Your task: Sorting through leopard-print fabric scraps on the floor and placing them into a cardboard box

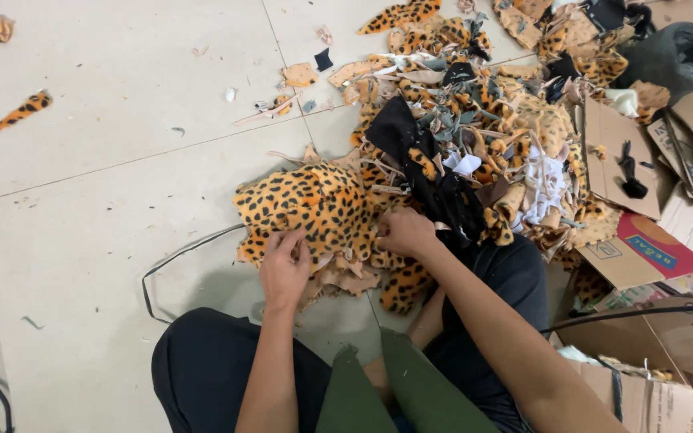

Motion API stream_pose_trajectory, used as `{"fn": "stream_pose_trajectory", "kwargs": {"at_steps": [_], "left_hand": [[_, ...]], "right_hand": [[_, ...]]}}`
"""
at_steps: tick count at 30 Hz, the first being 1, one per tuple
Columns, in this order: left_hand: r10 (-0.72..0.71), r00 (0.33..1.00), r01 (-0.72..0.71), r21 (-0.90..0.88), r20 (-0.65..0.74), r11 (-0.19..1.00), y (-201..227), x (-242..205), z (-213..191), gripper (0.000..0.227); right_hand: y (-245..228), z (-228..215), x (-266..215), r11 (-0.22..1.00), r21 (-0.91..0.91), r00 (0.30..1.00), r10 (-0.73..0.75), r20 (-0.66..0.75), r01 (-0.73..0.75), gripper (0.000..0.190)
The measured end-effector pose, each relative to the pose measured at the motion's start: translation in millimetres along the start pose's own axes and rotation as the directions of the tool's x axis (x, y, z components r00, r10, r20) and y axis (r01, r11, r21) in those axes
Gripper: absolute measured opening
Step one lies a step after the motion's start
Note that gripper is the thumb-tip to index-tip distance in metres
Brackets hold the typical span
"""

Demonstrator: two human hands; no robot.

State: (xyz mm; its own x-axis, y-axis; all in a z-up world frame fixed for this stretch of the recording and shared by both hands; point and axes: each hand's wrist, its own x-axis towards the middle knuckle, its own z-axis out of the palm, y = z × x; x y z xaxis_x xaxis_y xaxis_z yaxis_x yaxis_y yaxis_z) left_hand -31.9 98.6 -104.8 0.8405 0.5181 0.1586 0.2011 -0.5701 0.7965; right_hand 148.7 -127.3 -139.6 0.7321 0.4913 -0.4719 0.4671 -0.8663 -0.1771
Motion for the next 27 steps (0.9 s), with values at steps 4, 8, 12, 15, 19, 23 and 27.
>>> {"fn": "stream_pose_trajectory", "kwargs": {"at_steps": [4, 8, 12, 15, 19, 23, 27], "left_hand": [[0.019, 0.999, -0.019, 0.013, -0.033, 1.000, 11, -2, -2, 0.015], [-0.008, 0.999, 0.014, -0.188, 0.032, 0.982, 14, -2, 1, 0.017], [-0.075, 0.978, 0.175, -0.571, 0.195, 0.802, 16, -4, 7, 0.024], [-0.066, 0.893, 0.404, -0.731, 0.445, 0.549, 39, -3, -2, 0.035], [-0.091, 0.830, 0.549, -0.775, 0.550, 0.313, 18, -6, 5, 0.024], [-0.123, 0.833, 0.517, -0.679, 0.540, 0.521, 5, 0, -14, 0.030], [-0.242, 0.783, 0.550, -0.454, 0.573, 0.702, 17, 6, -47, 0.031]], "right_hand": [[0, -7, -11, 0.993, -0.117, 0.999, -0.021, 0.033, 0.024, 0.043], [-2, -25, -20, 0.994, 0.094, 0.997, -0.056, 0.049, 0.051, 0.016], [-52, -111, -65, 0.875, 0.470, 0.969, -0.206, 0.134, 0.121, 0.013], [-88, -155, -97, 0.713, 0.670, 0.893, -0.417, 0.168, 0.206, 0.015], [-96, -146, -83, 0.598, 0.735, 0.791, -0.596, 0.139, 0.321, 0.028], [-105, -135, -82, 0.596, 0.754, 0.853, -0.514, 0.093, 0.277, 0.030], [-102, -105, -72, 0.599, 0.777, 0.945, -0.328, 0.018, 0.193, 0.023]]}}
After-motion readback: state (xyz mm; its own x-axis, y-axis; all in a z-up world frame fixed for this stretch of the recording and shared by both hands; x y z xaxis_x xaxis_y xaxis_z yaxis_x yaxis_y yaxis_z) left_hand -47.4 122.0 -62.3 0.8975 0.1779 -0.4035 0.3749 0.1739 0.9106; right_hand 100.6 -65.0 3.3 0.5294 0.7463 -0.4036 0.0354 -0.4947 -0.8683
